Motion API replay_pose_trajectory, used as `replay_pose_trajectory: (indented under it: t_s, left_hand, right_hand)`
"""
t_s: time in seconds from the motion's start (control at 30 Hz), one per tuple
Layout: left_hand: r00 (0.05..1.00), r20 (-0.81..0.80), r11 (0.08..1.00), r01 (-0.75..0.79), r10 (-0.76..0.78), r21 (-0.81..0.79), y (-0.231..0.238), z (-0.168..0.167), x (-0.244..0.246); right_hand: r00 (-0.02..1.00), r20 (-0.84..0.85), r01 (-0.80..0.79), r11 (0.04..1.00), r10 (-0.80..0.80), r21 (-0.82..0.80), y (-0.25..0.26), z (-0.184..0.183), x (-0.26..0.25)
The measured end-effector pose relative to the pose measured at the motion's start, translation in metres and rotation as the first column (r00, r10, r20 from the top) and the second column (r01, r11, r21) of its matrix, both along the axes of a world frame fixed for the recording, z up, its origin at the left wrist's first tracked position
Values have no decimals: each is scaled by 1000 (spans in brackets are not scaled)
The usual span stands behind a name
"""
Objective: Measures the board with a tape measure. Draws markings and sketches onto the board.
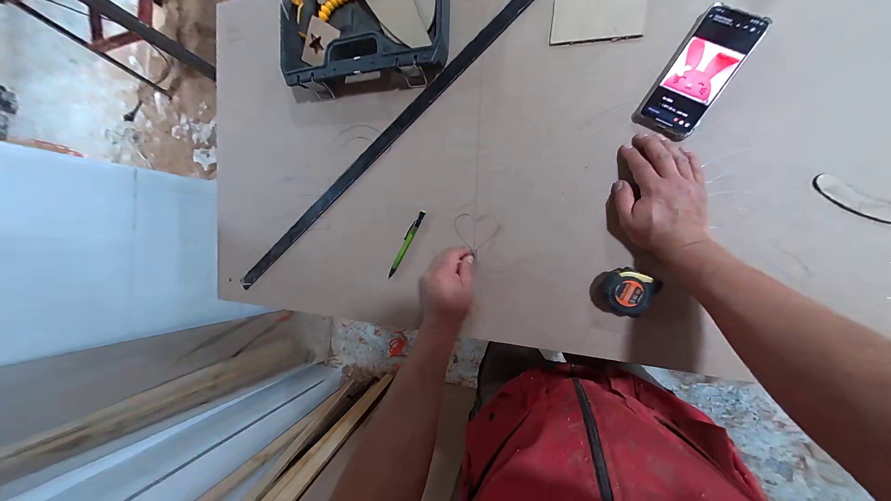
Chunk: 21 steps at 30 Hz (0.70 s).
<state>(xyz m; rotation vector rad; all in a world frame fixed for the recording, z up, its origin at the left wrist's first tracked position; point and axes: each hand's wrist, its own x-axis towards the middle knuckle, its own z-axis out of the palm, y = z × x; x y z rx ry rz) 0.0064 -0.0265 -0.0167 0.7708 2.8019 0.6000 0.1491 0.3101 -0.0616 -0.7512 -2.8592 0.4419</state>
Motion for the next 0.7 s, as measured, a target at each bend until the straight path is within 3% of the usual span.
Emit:
replay_pose_trajectory:
  t_s: [0.13, 0.27, 0.33, 0.4, 0.43, 0.5, 0.53, 0.57, 0.6, 0.63, 0.7]
  left_hand:
    - [941, 177, 950, -304, 287, 76, -19, 29, -50]
    - [905, 192, 924, -380, 381, -44, -50, 37, -100]
    - [900, 246, 932, -359, 361, -53, -56, 31, -126]
    - [912, 259, 947, -318, 319, -46, -58, 20, -148]
    - [933, 221, 959, -278, 284, -62, -57, 17, -157]
    - [991, 60, 983, -114, 123, -141, -54, 22, -169]
    - [1000, -6, 984, -12, 11, -180, -54, 30, -173]
    - [997, -25, 972, 69, -77, -224, -55, 38, -173]
    - [991, 20, 951, 135, -135, -280, -57, 47, -172]
    - [978, 126, 916, 201, -167, -347, -60, 54, -172]
    - [911, 370, 809, 353, -183, -470, -66, 52, -173]
  right_hand:
    - [998, 42, 40, 999, -39, -23, -3, 13, -7]
    - [967, 244, 111, 986, -79, -122, -63, 41, -32]
    - [966, 258, 27, 990, 10, -142, -121, 40, -39]
    - [951, 214, -184, 967, 221, -179, -194, 31, -33]
    - [911, 163, -336, 911, 379, -239, -229, 27, -27]
    - [733, 4, -591, 640, 680, -491, -279, 32, -23]
    - [689, -99, -616, 509, 718, -601, -293, 38, -26]
    - [725, -161, -574, 459, 670, -678, -299, 44, -27]
    - [816, -179, -489, 491, 550, -721, -298, 50, -26]
    - [909, -167, -375, 573, 383, -729, -291, 54, -23]
    - [985, -165, -143, 764, 48, -629, -270, 50, -20]
